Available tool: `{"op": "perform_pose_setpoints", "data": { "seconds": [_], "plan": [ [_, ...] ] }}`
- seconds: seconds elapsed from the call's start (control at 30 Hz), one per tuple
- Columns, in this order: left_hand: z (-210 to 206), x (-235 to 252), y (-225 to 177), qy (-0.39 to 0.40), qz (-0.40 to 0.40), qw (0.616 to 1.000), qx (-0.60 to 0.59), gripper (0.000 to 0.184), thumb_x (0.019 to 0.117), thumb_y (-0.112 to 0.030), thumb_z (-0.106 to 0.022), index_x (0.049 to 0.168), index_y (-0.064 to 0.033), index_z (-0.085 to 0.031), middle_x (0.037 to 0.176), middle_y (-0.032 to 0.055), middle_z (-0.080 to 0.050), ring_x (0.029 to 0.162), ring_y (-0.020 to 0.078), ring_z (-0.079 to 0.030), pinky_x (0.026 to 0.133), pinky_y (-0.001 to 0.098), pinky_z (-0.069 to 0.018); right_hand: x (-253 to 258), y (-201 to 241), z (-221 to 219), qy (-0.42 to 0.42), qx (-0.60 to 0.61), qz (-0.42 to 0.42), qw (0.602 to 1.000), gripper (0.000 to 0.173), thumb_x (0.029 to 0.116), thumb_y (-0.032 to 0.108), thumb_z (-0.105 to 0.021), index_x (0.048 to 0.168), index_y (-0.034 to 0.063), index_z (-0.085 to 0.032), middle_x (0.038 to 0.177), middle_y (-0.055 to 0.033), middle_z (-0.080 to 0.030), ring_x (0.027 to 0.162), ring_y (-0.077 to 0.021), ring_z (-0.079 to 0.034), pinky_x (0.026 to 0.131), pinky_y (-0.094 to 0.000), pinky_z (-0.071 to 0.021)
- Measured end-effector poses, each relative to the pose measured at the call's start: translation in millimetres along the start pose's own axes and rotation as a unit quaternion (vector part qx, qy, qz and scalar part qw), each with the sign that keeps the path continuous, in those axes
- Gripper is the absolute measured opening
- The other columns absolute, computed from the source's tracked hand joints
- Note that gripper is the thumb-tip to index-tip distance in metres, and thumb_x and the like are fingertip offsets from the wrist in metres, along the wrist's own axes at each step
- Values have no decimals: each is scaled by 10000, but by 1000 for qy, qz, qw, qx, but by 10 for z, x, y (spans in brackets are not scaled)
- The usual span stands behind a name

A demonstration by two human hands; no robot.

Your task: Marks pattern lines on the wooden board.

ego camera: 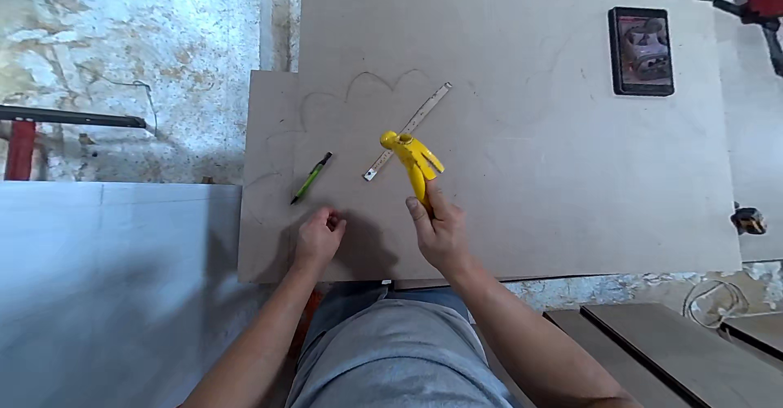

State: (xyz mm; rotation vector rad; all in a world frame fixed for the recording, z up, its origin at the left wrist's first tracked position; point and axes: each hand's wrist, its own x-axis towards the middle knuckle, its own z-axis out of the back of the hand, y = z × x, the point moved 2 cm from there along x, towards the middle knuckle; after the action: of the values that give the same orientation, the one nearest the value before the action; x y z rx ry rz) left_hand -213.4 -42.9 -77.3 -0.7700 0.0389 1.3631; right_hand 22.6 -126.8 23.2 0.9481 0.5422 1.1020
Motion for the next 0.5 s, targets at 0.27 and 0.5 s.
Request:
{"op": "perform_pose_setpoints", "data": {
  "seconds": [0.27,0.5],
  "plan": [
    [421,105,-57,-19,18,1000,2,324,1005,-257,-687,1273,-78,-670,1100,142,-739,992,315,-721,904,586,-564,-232,-402,-372,198,29,-112,973,459,1064,281,-571,1513,201,-521,794,-71,-674,605,-197,-624,564,-429,-562],
    [787,894,-60,46,58,983,166,439,972,-382,-712,1236,-33,-672,1157,258,-686,1123,479,-644,939,704,-493,-433,-1336,781,12,104,-333,937,397,1086,300,-521,1449,138,-531,762,-69,-617,538,-180,-558,484,-372,-513]
  ]
}}
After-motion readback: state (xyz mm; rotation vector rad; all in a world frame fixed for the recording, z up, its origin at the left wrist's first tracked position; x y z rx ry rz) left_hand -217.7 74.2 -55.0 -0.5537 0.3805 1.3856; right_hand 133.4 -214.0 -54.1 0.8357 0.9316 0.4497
